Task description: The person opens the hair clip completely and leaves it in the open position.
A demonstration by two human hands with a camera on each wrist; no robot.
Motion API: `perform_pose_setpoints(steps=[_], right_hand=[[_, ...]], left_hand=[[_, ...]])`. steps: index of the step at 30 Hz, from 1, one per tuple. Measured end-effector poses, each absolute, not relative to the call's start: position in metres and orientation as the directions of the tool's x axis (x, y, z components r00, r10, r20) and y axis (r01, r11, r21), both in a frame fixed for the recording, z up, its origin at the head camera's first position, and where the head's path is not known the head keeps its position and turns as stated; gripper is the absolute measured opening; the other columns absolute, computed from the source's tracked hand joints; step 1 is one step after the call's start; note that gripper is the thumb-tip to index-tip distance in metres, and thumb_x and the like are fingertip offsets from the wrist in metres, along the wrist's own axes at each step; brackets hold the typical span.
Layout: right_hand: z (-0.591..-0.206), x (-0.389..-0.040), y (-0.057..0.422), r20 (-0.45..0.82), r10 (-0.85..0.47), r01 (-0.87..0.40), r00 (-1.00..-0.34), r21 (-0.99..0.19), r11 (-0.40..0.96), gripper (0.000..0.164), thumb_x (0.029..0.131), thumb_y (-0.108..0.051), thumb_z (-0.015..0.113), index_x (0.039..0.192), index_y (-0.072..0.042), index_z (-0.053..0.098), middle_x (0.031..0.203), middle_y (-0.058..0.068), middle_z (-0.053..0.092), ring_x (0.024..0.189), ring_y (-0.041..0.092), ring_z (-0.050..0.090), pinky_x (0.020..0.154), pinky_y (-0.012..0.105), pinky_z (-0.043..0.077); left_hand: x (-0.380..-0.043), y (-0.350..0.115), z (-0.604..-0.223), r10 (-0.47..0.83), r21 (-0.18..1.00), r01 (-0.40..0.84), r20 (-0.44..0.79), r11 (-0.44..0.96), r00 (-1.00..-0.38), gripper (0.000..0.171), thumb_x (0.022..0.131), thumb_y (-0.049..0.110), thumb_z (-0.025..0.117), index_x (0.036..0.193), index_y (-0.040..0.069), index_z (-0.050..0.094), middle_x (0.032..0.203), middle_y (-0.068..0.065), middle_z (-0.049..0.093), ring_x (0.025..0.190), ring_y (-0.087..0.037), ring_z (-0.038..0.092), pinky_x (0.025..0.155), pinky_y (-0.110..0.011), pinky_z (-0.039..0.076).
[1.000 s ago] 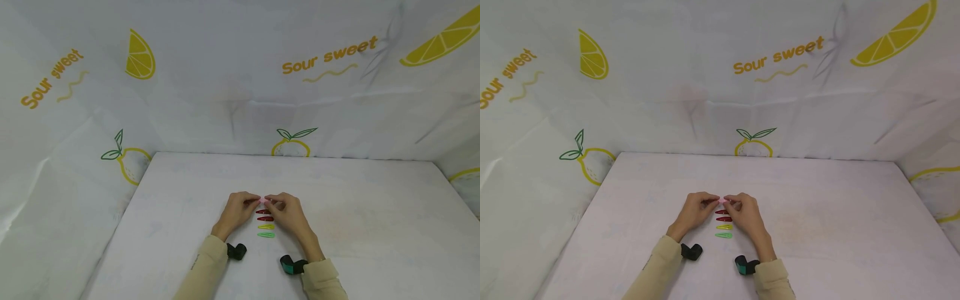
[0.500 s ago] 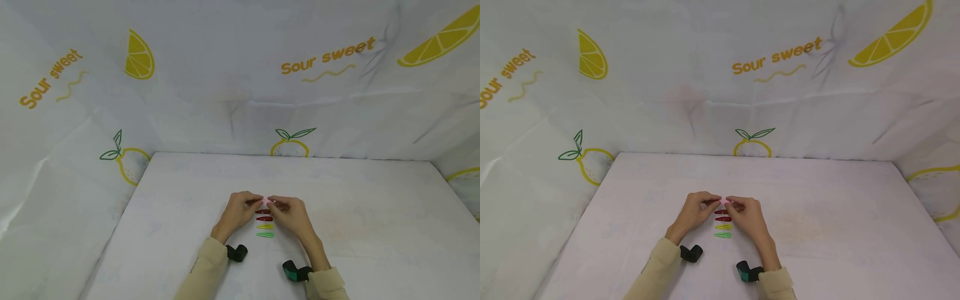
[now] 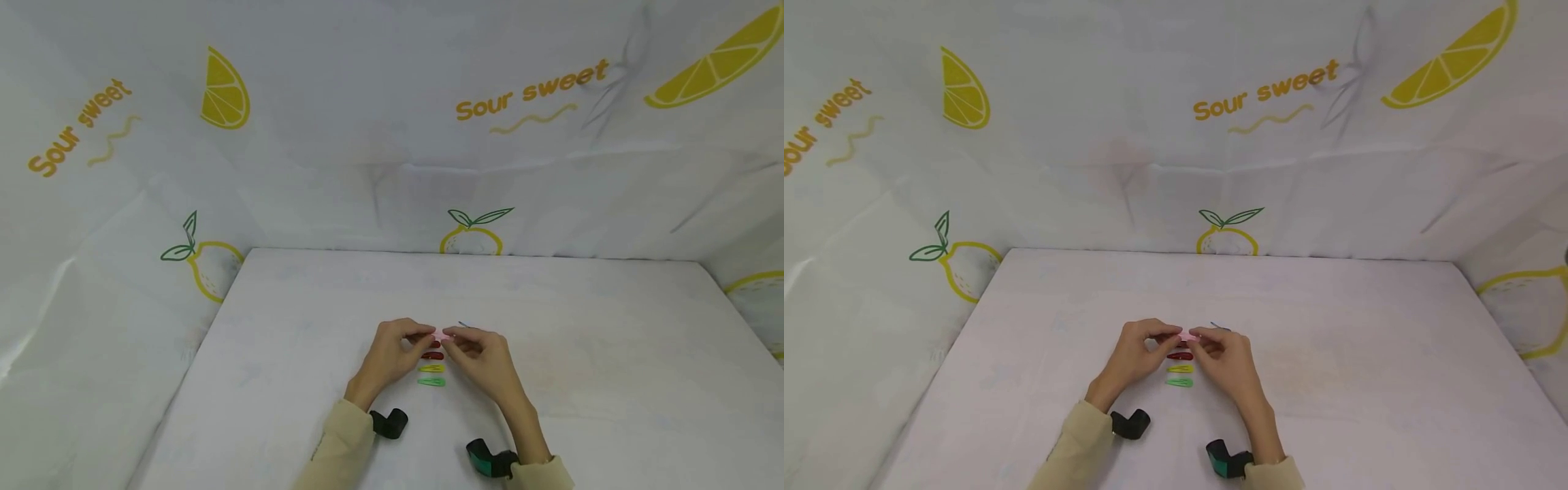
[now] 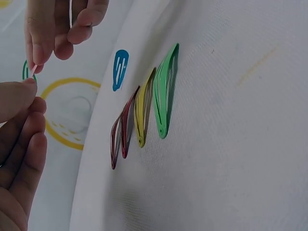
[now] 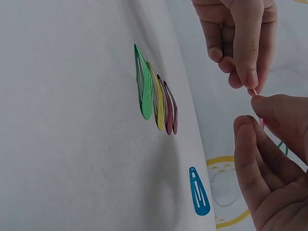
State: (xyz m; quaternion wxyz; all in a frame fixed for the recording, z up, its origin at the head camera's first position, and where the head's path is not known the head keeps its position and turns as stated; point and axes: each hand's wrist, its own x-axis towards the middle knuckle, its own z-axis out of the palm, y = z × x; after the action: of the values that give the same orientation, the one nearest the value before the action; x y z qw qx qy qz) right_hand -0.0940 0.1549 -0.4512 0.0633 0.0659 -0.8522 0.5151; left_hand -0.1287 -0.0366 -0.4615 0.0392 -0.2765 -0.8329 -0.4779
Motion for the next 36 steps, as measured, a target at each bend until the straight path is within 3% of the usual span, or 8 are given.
perform_pose_setpoints(steps=[23, 36], right_hand=[[-0.455, -0.085, 0.158, 0.328, -0.061, -0.327, -0.943, -0.872, 0.366, 0.012, 0.090, 0.001, 0.074, 0.100, 0.001, 0.079, 0.092, 0.015, 0.078, 0.077, -0.004, 0.067, 0.065, 0.017, 0.058], [-0.457, -0.083, 0.156, 0.301, -0.032, -0.291, -0.953, -0.883, 0.368, 0.009, 0.088, 0.002, 0.075, 0.094, -0.001, 0.080, 0.087, 0.013, 0.079, 0.072, -0.004, 0.066, 0.063, 0.019, 0.058]], left_hand=[[-0.119, -0.033, -0.461, 0.413, 0.805, 0.530, 0.402, 0.267, -0.817, 0.013, 0.094, 0.009, 0.073, 0.101, 0.002, 0.081, 0.088, -0.008, 0.080, 0.073, -0.012, 0.072, 0.067, -0.018, 0.057], [-0.118, -0.030, -0.462, 0.408, 0.815, 0.508, 0.378, 0.280, -0.831, 0.010, 0.092, 0.008, 0.075, 0.097, 0.002, 0.081, 0.085, -0.007, 0.080, 0.070, -0.011, 0.071, 0.066, -0.017, 0.056]])
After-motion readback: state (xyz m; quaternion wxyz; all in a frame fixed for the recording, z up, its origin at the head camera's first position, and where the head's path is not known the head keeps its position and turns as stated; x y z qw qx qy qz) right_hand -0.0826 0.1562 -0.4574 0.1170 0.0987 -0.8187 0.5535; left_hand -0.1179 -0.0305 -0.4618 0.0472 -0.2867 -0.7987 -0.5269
